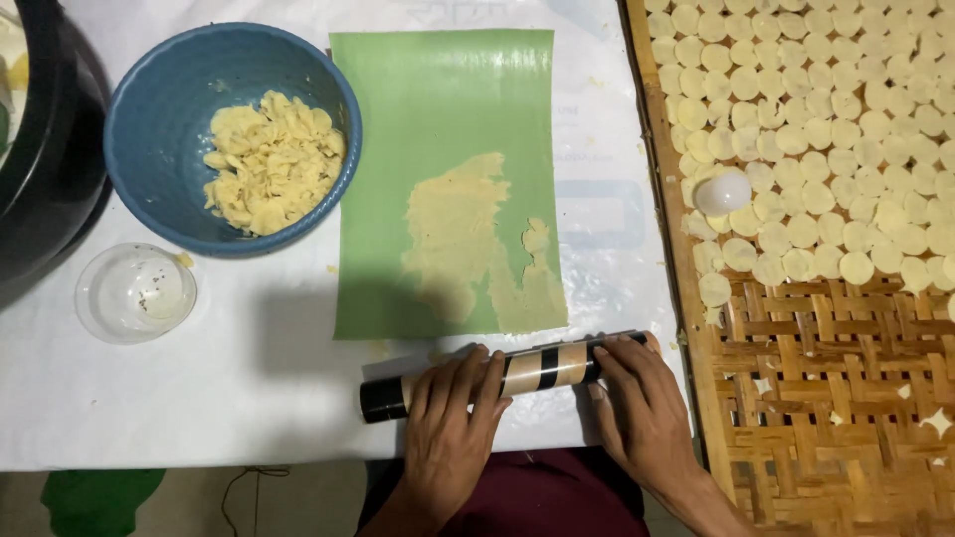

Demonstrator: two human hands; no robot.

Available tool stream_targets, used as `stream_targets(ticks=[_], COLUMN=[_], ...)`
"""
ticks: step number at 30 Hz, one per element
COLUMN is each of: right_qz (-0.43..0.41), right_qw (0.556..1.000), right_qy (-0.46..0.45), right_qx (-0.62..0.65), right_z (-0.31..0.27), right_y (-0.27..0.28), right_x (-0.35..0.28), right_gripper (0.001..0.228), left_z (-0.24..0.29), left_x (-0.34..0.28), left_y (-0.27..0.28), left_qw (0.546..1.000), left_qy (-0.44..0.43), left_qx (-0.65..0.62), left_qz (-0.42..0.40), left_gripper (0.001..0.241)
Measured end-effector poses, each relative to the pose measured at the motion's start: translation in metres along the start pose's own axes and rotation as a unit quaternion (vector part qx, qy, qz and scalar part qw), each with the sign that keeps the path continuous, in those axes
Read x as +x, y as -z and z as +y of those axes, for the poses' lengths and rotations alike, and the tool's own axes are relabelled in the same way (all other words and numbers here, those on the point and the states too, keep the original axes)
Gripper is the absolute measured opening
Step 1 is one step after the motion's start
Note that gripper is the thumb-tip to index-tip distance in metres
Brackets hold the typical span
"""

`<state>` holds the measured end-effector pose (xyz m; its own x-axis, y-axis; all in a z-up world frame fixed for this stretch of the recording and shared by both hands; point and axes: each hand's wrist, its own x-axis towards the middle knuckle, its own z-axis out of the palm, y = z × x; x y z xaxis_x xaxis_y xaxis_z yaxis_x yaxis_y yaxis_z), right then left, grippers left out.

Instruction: Flattening pieces of dough on a leaf using a rolling tool to create thin crackers.

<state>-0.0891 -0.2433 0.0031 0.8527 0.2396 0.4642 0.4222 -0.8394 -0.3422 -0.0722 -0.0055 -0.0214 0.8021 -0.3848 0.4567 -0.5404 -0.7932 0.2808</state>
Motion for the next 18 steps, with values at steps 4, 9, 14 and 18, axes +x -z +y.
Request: stream_targets(ticks=[4, 9, 14, 18], right_qz=[0.013, 0.045, 0.083, -0.048], right_qw=[0.997, 0.992, 0.981, 0.889], right_qy=[-0.044, -0.09, -0.099, -0.225], right_qx=[0.065, 0.08, 0.147, 0.396], right_z=[0.011, 0.025, 0.003, -0.012], right_y=[0.003, 0.012, 0.004, -0.011], right_x=[0.012, 0.043, 0.078, 0.094], right_gripper=[0.027, 0.027, 0.04, 0.052], left_z=[-0.005, -0.015, -0.04, -0.046], left_x=[0.0, 0.01, 0.014, 0.02], left_y=[0.003, 0.027, 0.035, 0.044], left_qw=[0.999, 0.999, 0.99, 0.886], left_qy=[-0.037, -0.016, 0.099, 0.226], left_qx=[0.011, 0.01, -0.098, -0.393], left_qz=[0.011, 0.037, 0.012, -0.095], left_gripper=[0.047, 0.037, 0.044, 0.055])
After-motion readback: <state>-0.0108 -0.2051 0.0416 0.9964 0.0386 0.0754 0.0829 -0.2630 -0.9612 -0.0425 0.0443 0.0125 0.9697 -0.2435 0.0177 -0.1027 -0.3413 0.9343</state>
